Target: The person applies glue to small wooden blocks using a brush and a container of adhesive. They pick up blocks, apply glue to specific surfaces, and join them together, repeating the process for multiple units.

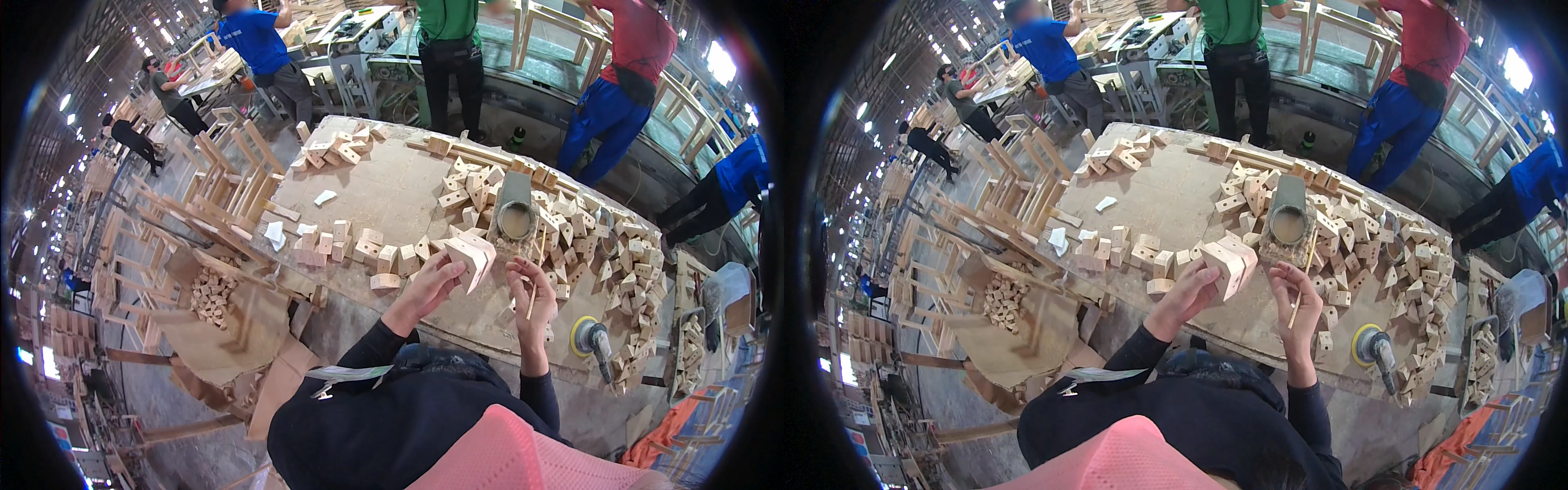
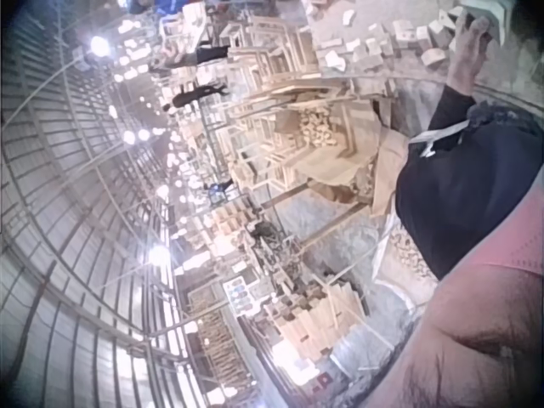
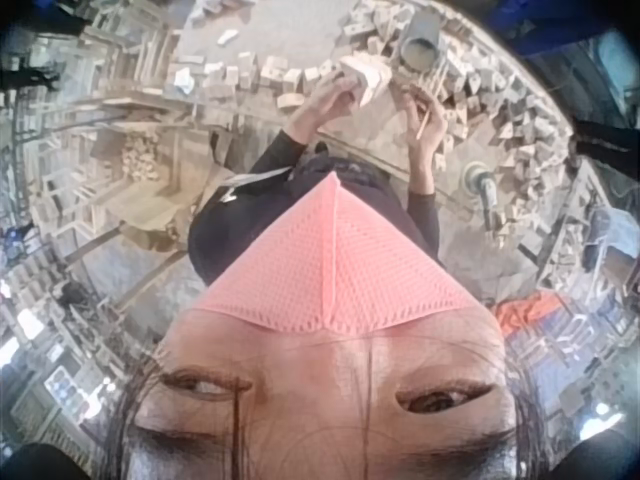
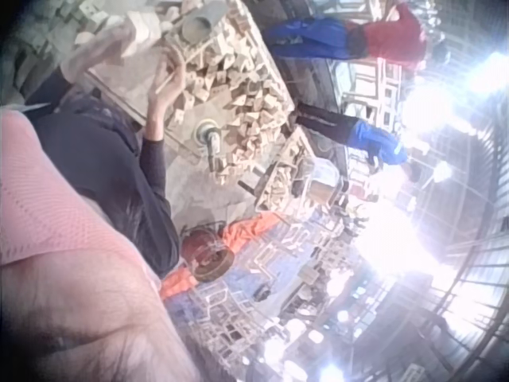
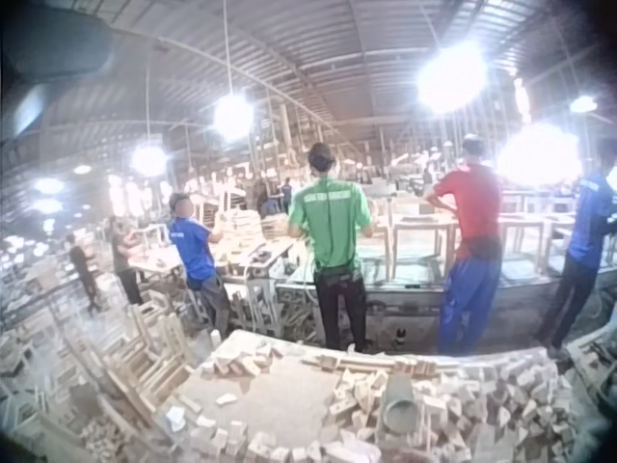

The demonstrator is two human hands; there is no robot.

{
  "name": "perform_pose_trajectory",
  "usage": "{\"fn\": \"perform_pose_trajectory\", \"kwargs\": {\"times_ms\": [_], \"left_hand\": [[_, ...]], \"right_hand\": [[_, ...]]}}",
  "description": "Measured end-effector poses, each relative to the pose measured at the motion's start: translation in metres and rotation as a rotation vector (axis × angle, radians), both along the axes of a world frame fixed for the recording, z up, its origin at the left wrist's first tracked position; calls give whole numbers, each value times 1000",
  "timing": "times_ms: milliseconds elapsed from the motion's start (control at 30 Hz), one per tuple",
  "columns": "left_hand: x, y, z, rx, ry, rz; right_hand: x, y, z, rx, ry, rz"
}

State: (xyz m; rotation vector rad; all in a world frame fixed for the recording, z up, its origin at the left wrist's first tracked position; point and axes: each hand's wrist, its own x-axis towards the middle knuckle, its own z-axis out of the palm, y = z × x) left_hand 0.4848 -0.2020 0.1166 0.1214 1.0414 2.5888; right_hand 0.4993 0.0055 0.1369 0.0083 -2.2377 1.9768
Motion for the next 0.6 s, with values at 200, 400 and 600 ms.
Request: {"fn": "perform_pose_trajectory", "kwargs": {"times_ms": [200,400,600], "left_hand": [[-5,-3,-8,32,-1,28],[-4,3,5,-49,-88,-4],[-5,-5,-17,-214,162,74]], "right_hand": [[-10,9,5,-86,105,-102],[-23,35,0,-125,172,-145],[-37,41,5,-185,146,-175]]}}
